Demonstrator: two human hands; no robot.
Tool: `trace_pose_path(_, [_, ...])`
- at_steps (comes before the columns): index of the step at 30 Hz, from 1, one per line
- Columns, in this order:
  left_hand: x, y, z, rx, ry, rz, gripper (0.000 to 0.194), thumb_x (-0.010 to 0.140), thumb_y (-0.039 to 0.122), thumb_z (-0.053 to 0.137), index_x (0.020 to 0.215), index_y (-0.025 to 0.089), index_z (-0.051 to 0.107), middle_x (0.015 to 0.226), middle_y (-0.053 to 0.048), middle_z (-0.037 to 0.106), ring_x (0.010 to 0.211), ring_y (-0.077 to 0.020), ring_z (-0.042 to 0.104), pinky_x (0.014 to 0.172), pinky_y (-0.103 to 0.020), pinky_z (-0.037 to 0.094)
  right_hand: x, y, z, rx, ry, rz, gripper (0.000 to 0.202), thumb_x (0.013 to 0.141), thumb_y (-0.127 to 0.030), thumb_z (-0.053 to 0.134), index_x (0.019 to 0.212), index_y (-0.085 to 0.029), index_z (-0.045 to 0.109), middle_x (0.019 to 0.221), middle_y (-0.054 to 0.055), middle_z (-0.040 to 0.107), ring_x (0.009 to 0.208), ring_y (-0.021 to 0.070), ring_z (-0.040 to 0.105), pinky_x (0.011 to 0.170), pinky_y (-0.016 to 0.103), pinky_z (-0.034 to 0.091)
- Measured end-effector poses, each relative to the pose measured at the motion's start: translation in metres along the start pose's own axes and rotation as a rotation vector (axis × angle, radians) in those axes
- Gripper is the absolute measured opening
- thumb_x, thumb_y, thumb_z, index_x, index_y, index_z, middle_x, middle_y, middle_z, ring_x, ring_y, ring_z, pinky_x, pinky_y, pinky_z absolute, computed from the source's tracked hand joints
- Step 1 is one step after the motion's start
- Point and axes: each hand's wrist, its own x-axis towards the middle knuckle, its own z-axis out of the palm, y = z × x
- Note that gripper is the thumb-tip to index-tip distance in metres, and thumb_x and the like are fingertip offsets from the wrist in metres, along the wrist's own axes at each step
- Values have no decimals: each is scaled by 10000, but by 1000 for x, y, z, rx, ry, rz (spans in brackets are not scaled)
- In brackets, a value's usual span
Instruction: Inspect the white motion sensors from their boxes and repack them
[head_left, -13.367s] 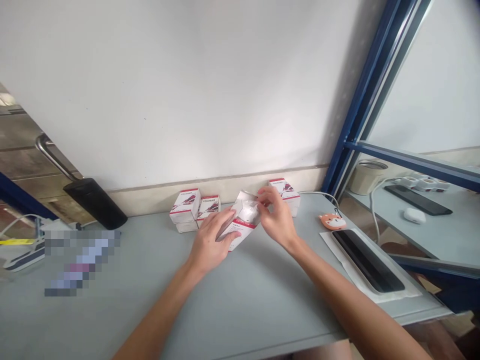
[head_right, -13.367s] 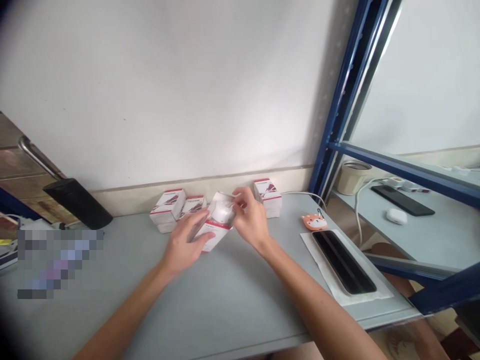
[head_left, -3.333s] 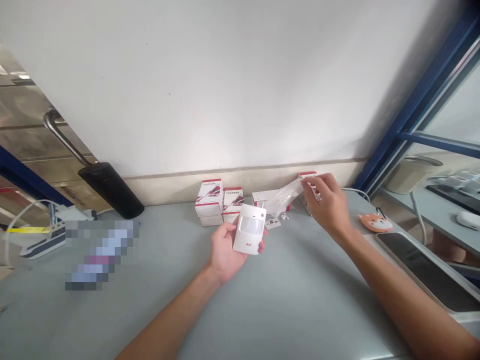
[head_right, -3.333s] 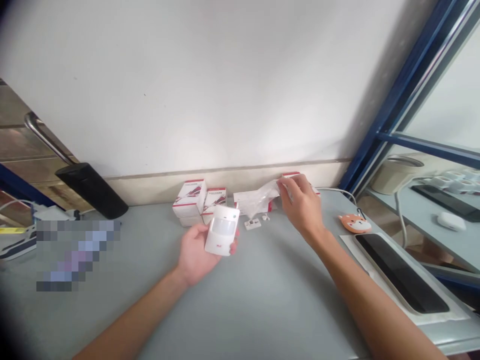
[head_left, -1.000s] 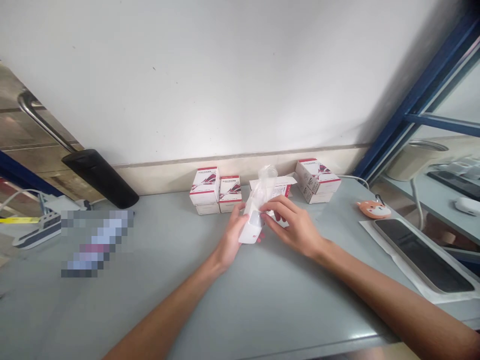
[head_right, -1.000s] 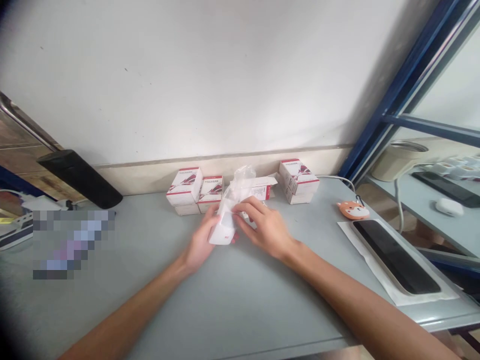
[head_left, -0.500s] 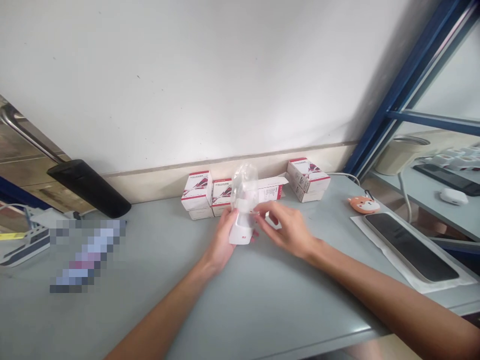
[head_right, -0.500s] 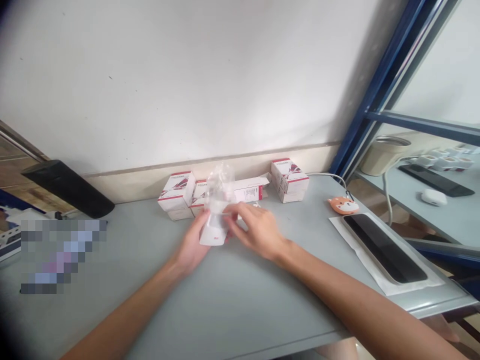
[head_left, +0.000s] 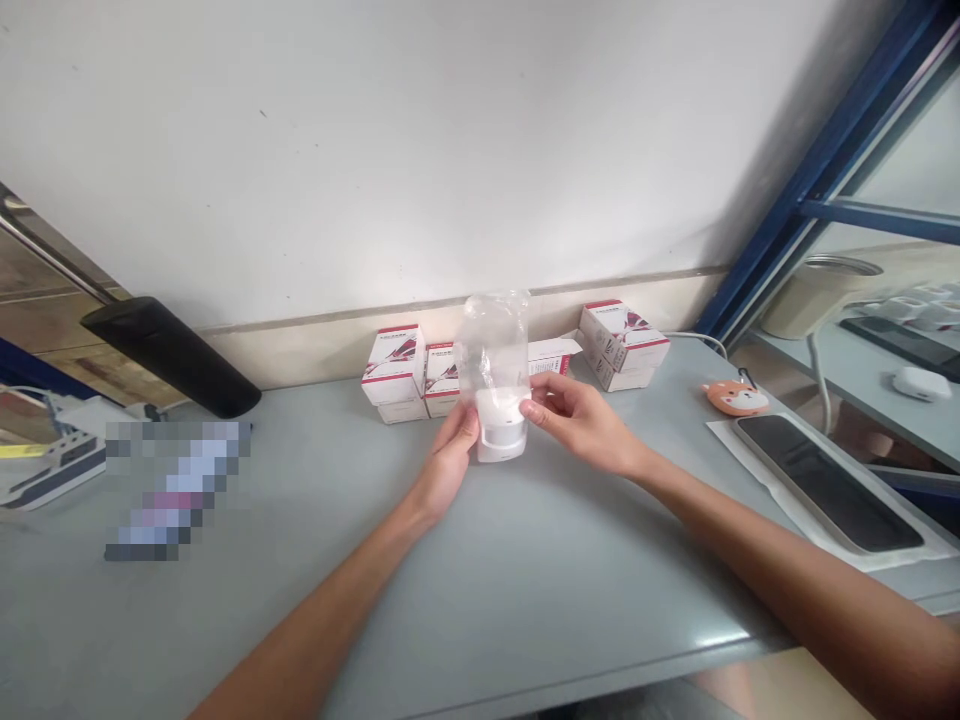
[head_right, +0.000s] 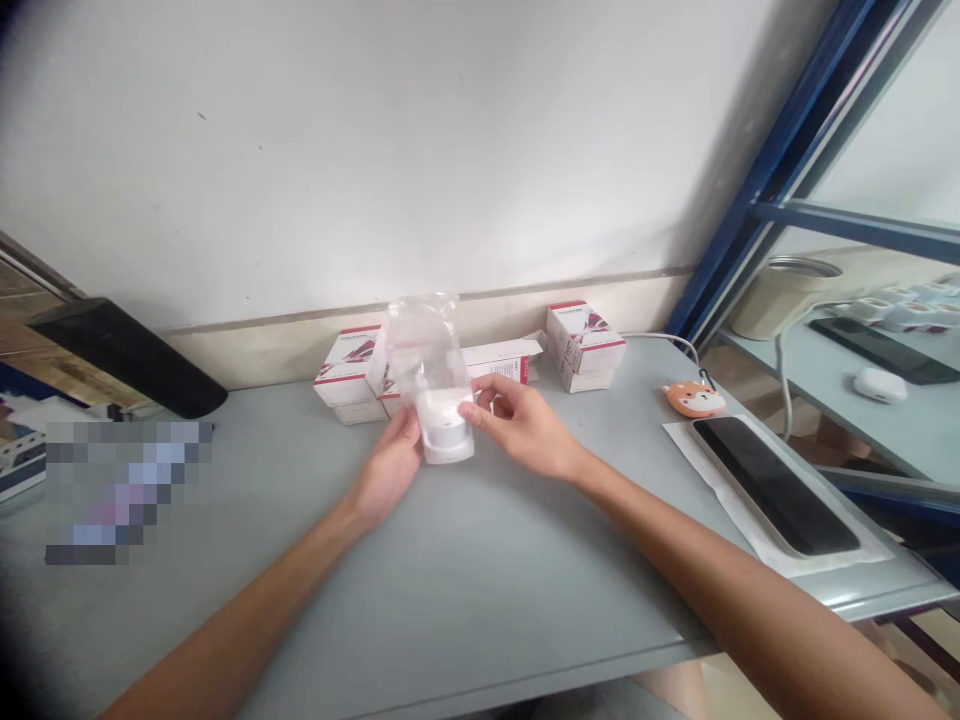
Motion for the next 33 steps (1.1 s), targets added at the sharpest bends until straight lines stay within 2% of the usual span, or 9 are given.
trace_pose_path(3, [4,-5,-6,102,3,10,461,1027,512,603,1412,264,656,1511,-66,638,1492,-328,475,1249,-473,325,1,4,-4,-57,-19,10,397,954,-596,690,1112,-237,634,856,-19,569,638,125,420,598,291,363])
trace_pose_path(6, [3,0,-5,169,22,31,452,1014,506,622,1387,253,663,1485,-70,654,1472,-336,495,1232,-474,352,2,5,-8,-115,-62,-1,372,970,-580,676,1109,-238,636,882,-19,579,630,116,381,595,293,333])
trace_pose_path(12, [-7,18,4,323,105,234,380,1008,406,639,1365,279,612,1494,-52,618,1452,-293,502,1170,-388,408,3,2,-16,-247,-86,-1,360,972,-577,669,1096,-238,663,807,-30,555,628,120,392,591,292,305])
trace_pose_path(18, [-6,11,-3,604,-31,152,435,1002,457,655,1375,241,600,1369,-102,684,1246,-294,630,1048,-396,494,4,1,-26,-387,-185,27,326,943,-546,691,967,-222,661,766,-30,528,650,128,412,602,292,310])
trace_pose_path(21, [-4,7,-8,709,-92,104,422,993,475,663,1341,240,620,1349,-110,701,1257,-322,637,1050,-437,504,4,-2,-30,-380,-188,31,354,894,-541,745,1017,-219,662,808,-21,551,670,133,432,601,292,308])
trace_pose_path(25, [-4,11,-11,797,-122,21,450,985,468,671,1377,256,612,1407,-112,684,1283,-348,639,1090,-508,496,5,-1,-29,-415,-204,13,307,924,-519,715,975,-219,678,814,-14,582,694,142,450,622,295,319])
trace_pose_path(28, [-5,17,-9,773,-96,57,563,935,441,742,1445,264,582,1491,-114,633,1361,-364,595,1151,-528,467,5,3,-25,-466,-236,-3,251,955,-478,697,973,-228,684,871,-8,644,733,151,484,658,292,358])
trace_pose_path(31, [-4,20,-5,572,-72,107,709,938,422,749,1568,271,460,1601,-115,539,1457,-341,532,1209,-497,442,6,5,-23,-501,-252,-33,207,967,-445,700,987,-240,691,914,-6,686,771,164,518,697,291,388])
trace_pose_path(33, [-3,19,-4,487,-75,90,687,952,435,739,1560,262,470,1576,-123,569,1439,-332,560,1189,-484,473,5,4,-23,-538,-261,-59,215,971,-456,701,990,-242,687,926,-2,703,783,174,534,710,294,395])
